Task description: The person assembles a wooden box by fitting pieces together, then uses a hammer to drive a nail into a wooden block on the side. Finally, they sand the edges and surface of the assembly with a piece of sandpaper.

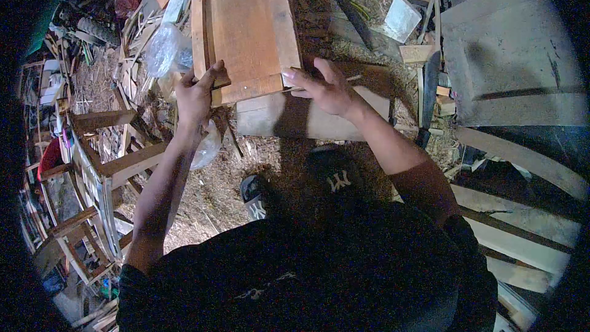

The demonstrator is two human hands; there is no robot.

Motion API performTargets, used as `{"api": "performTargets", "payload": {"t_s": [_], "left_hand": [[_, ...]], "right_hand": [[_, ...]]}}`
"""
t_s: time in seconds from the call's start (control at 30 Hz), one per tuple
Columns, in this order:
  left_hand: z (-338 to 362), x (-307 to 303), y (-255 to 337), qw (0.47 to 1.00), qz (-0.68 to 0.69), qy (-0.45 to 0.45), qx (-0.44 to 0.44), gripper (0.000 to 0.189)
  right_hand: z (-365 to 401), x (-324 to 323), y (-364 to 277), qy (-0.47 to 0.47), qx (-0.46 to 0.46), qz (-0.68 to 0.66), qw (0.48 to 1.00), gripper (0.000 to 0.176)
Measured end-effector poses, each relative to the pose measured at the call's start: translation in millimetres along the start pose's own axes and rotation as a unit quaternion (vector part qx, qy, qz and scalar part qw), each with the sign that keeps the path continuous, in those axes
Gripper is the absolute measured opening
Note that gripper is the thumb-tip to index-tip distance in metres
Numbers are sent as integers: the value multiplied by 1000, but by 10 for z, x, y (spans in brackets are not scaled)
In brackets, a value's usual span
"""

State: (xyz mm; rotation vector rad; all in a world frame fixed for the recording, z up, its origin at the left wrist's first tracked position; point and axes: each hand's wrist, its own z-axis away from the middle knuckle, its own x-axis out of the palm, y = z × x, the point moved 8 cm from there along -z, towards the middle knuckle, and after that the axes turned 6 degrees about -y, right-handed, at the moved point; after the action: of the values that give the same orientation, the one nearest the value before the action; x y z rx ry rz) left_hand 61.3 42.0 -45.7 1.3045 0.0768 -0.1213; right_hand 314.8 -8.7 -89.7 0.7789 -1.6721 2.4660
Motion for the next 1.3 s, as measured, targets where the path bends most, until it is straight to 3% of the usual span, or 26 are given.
{"api": "performTargets", "payload": {"t_s": [0.07, 0.13, 0.3, 0.37, 0.7, 0.97, 1.17, 1.3], "left_hand": [[-34, -18, -39, 1000, 7, -3, 0, 26], [-30, -9, 29, 999, -5, -7, 36, 23], [16, -10, 77, 1000, -21, 2, 23, 24], [20, -23, 50, 999, -25, 2, 21, 25], [72, -72, 61, 1000, -25, 12, -1, 26], [47, -60, 7, 1000, -20, -16, 9, 23], [26, -76, -19, 999, -27, -8, 32, 24], [46, -59, -18, 1000, -9, 4, -4, 26]], "right_hand": [[20, 59, -65, -14, -11, 32, 999, 40], [1, 28, -11, -12, -14, 16, 1000, 43], [-36, -37, 61, -15, -23, -8, 1000, 47], [-40, -17, 47, -19, -5, 13, 1000, 31], [-56, 96, -14, -54, 20, 49, 997, 39], [-94, -59, 167, 15, 31, 12, 999, 38], [-88, -46, 163, 0, 21, -8, 1000, 43], [-103, -76, 201, -11, 32, -8, 999, 47]]}}
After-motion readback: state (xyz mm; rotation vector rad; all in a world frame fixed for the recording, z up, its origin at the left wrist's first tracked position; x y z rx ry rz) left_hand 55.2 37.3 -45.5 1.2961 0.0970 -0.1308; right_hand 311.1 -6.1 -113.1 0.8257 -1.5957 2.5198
